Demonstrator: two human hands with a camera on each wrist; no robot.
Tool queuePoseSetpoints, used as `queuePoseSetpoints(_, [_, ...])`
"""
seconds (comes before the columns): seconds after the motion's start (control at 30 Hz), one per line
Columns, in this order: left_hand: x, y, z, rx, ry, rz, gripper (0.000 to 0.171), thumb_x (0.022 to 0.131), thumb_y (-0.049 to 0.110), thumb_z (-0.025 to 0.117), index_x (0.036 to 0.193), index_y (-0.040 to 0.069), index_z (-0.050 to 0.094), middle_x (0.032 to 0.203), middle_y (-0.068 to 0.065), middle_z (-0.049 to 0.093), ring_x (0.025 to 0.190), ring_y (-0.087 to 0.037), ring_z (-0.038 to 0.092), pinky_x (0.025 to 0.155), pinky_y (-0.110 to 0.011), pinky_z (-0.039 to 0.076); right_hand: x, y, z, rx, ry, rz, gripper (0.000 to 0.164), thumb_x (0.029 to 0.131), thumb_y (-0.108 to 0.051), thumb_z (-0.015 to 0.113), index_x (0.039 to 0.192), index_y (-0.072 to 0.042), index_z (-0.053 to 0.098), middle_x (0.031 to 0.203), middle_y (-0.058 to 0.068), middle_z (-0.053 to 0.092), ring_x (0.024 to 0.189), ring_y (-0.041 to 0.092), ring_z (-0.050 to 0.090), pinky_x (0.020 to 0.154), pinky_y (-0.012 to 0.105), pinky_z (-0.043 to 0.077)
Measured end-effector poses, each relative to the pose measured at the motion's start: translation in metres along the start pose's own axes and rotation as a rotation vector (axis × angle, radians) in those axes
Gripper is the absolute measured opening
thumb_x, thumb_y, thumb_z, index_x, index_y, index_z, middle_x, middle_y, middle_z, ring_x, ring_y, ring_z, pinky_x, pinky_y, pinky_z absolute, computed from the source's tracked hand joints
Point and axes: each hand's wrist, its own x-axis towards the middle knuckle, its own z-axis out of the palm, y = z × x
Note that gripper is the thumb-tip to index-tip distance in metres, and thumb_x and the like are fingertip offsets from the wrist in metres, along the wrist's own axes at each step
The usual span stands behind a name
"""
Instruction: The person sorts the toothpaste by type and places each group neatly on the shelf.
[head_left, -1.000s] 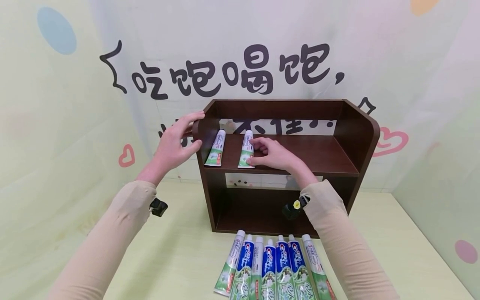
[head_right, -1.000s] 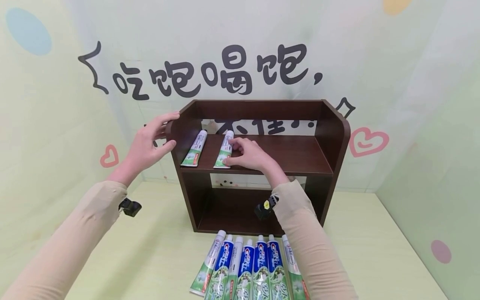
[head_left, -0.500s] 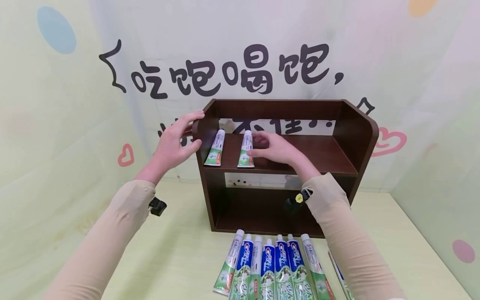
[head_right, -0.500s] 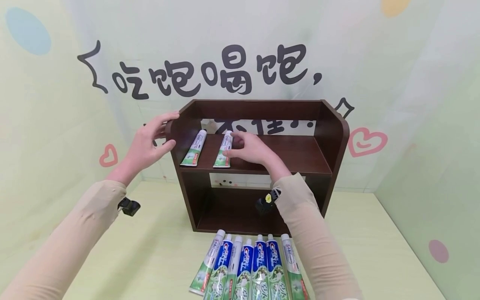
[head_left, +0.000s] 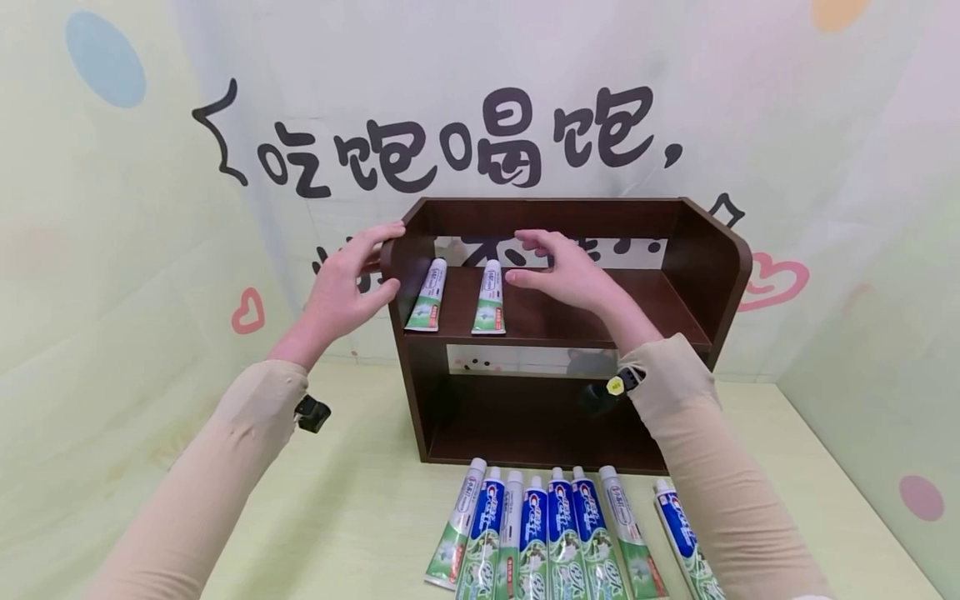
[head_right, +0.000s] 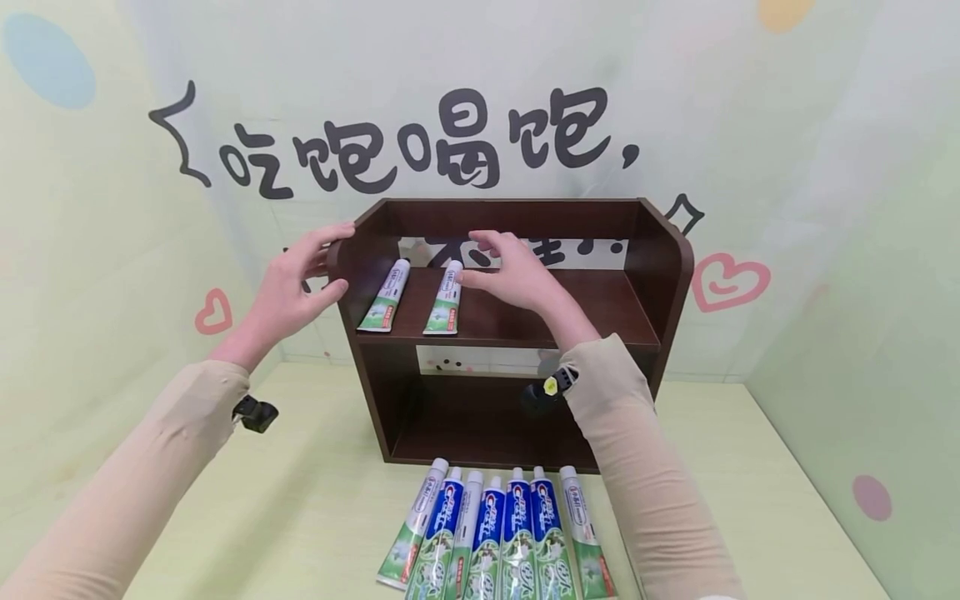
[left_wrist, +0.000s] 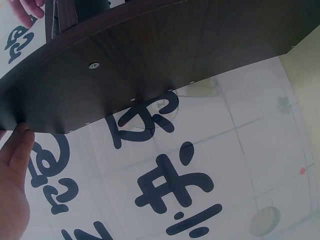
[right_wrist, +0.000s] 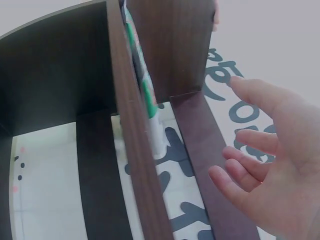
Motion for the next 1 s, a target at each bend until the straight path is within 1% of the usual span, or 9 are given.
queuePoseSetpoints(0.07, [0.000, -0.001, 0.000, -0.001, 0.001, 0.000, 0.062, 0.085, 0.002, 0.068, 0.142, 0.017, 0.051, 0.149, -0.001, 0.051, 0.116, -0.024, 0.065, 0.097, -0.021, 0.054, -0.002, -0.002, -0.003, 0.010, 0.013, -0.008, 0.070, 0.088, -0.036, 0.072, 0.149, -0.018, 0.042, 0.148, 0.011, 0.046, 0.137, 0.027, 0.041, 0.111, 0.044, 0.044])
queuePoseSetpoints(0.13, [0.000, -0.001, 0.000, -0.004, 0.002, 0.002, 0.062, 0.085, 0.002, 0.068, 0.142, 0.018, 0.051, 0.150, -0.001, 0.050, 0.116, -0.025, 0.065, 0.096, -0.011, 0.050, -0.004, -0.004, -0.007, 0.020, 0.026, -0.017, 0.070, 0.088, -0.035, 0.072, 0.149, -0.017, 0.042, 0.147, 0.010, 0.046, 0.135, 0.026, 0.041, 0.111, 0.043, 0.045])
queuePoseSetpoints(0.2, [0.000, -0.001, 0.000, -0.010, 0.000, 0.004, 0.062, 0.085, 0.002, 0.067, 0.142, 0.018, 0.051, 0.150, -0.001, 0.050, 0.117, -0.025, 0.065, 0.094, -0.004, 0.045, -0.007, -0.006, -0.010, 0.025, 0.042, -0.024, 0.070, 0.088, -0.034, 0.072, 0.149, -0.018, 0.042, 0.146, 0.008, 0.047, 0.133, 0.025, 0.043, 0.110, 0.042, 0.045])
queuePoseSetpoints(0.23, [-0.001, -0.001, 0.000, -0.012, 0.000, 0.005, 0.062, 0.085, 0.001, 0.067, 0.142, 0.018, 0.051, 0.150, -0.001, 0.050, 0.117, -0.025, 0.064, 0.094, -0.003, 0.044, -0.009, -0.006, -0.012, 0.032, 0.050, -0.030, 0.070, 0.088, -0.033, 0.072, 0.149, -0.019, 0.041, 0.145, 0.008, 0.048, 0.132, 0.024, 0.043, 0.110, 0.042, 0.046])
queuePoseSetpoints(0.33, [-0.001, -0.001, 0.001, -0.015, 0.001, 0.005, 0.062, 0.085, 0.001, 0.067, 0.142, 0.018, 0.051, 0.150, -0.001, 0.050, 0.117, -0.025, 0.064, 0.093, -0.002, 0.044, -0.015, -0.009, -0.017, 0.039, 0.075, -0.049, 0.071, 0.088, -0.031, 0.072, 0.150, -0.020, 0.040, 0.144, 0.007, 0.050, 0.130, 0.022, 0.045, 0.109, 0.044, 0.046])
queuePoseSetpoints(0.5, [0.000, 0.000, 0.001, -0.018, 0.005, 0.007, 0.061, 0.085, 0.001, 0.067, 0.142, 0.017, 0.052, 0.150, -0.001, 0.050, 0.117, -0.026, 0.064, 0.093, -0.002, 0.044, -0.026, -0.012, -0.024, 0.006, 0.125, -0.087, 0.070, 0.088, -0.031, 0.072, 0.150, -0.021, 0.040, 0.144, 0.004, 0.051, 0.129, 0.021, 0.044, 0.107, 0.044, 0.046])
queuePoseSetpoints(0.67, [-0.001, -0.002, 0.000, -0.025, 0.006, 0.009, 0.062, 0.084, 0.000, 0.067, 0.142, 0.017, 0.052, 0.149, 0.000, 0.050, 0.117, -0.025, 0.064, 0.093, -0.003, 0.044, -0.042, -0.018, -0.027, -0.004, 0.174, -0.140, 0.069, 0.088, -0.029, 0.072, 0.149, -0.021, 0.041, 0.143, 0.003, 0.053, 0.128, 0.023, 0.044, 0.106, 0.044, 0.045])
queuePoseSetpoints(0.87, [-0.001, -0.003, 0.000, -0.035, 0.006, 0.012, 0.063, 0.084, 0.000, 0.068, 0.142, 0.019, 0.052, 0.149, -0.001, 0.051, 0.115, -0.025, 0.065, 0.092, -0.003, 0.044, -0.059, -0.015, -0.028, -0.008, 0.250, -0.205, 0.070, 0.088, -0.024, 0.073, 0.150, -0.021, 0.040, 0.140, 0.005, 0.055, 0.126, 0.023, 0.044, 0.103, 0.045, 0.047])
queuePoseSetpoints(1.0, [0.000, -0.001, 0.001, -0.029, 0.015, 0.012, 0.062, 0.083, -0.002, 0.069, 0.141, 0.015, 0.052, 0.148, -0.004, 0.052, 0.115, -0.026, 0.065, 0.092, -0.002, 0.043, -0.073, -0.012, -0.026, -0.028, 0.292, -0.216, 0.070, 0.088, -0.023, 0.073, 0.150, -0.021, 0.041, 0.139, 0.006, 0.057, 0.126, 0.021, 0.046, 0.101, 0.046, 0.049])
